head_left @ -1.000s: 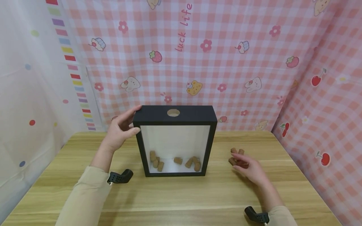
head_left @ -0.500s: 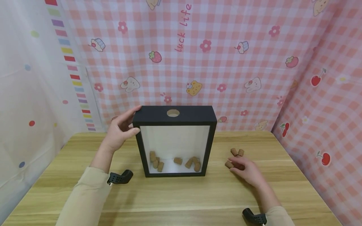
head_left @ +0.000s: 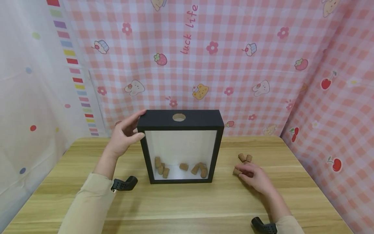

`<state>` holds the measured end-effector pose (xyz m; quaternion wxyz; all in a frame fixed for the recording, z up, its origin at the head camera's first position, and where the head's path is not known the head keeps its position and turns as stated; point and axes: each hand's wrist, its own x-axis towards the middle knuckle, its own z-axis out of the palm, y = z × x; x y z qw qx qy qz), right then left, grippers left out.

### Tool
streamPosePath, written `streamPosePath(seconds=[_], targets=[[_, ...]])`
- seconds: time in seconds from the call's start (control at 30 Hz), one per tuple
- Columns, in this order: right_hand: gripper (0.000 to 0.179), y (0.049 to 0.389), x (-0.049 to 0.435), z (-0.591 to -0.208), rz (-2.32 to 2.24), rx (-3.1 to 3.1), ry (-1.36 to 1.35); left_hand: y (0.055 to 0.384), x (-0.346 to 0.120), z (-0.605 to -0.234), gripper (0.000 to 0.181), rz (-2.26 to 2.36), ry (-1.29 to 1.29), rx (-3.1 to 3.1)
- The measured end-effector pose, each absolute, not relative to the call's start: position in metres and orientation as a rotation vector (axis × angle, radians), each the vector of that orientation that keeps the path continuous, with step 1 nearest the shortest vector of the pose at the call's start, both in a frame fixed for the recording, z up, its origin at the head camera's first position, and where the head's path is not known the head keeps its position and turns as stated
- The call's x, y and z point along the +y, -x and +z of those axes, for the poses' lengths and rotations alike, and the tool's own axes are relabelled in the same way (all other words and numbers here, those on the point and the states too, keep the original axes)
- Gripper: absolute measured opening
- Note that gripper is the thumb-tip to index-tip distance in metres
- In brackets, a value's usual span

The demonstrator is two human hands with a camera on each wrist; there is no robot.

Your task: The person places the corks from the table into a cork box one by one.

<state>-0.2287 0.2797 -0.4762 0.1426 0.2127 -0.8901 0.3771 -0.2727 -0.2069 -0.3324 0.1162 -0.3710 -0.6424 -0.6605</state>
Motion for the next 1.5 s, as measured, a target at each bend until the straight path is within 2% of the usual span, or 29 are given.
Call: streamPosePath(seconds=[0.23, 0.6, 0.9, 1.5], targets=[[0.027, 0.226, 0.28, -0.466, 1.258, -2.537, -0.628, 0.272, -0.205, -0.332, 0.066, -1.928, 1.073, -1.877], [0.025, 0.228, 0.28, -0.438, 1.22, -2.507, -0.575, 0.274, -0.205, -0.333, 0.067, -1.937, 1.085, -1.855], [0.028, 0.234, 0.276, -0.406, 1.298, -2.37, -0.696, 0.273, -0.205, -0.334, 0.069, -1.93, 1.068, -1.859], [0.028, 0.247, 0.26, -0.31, 1.167, -2.175, -0.751, 0.272, -0.206, -0.332, 0.069, -1.913, 1.042, -1.885]])
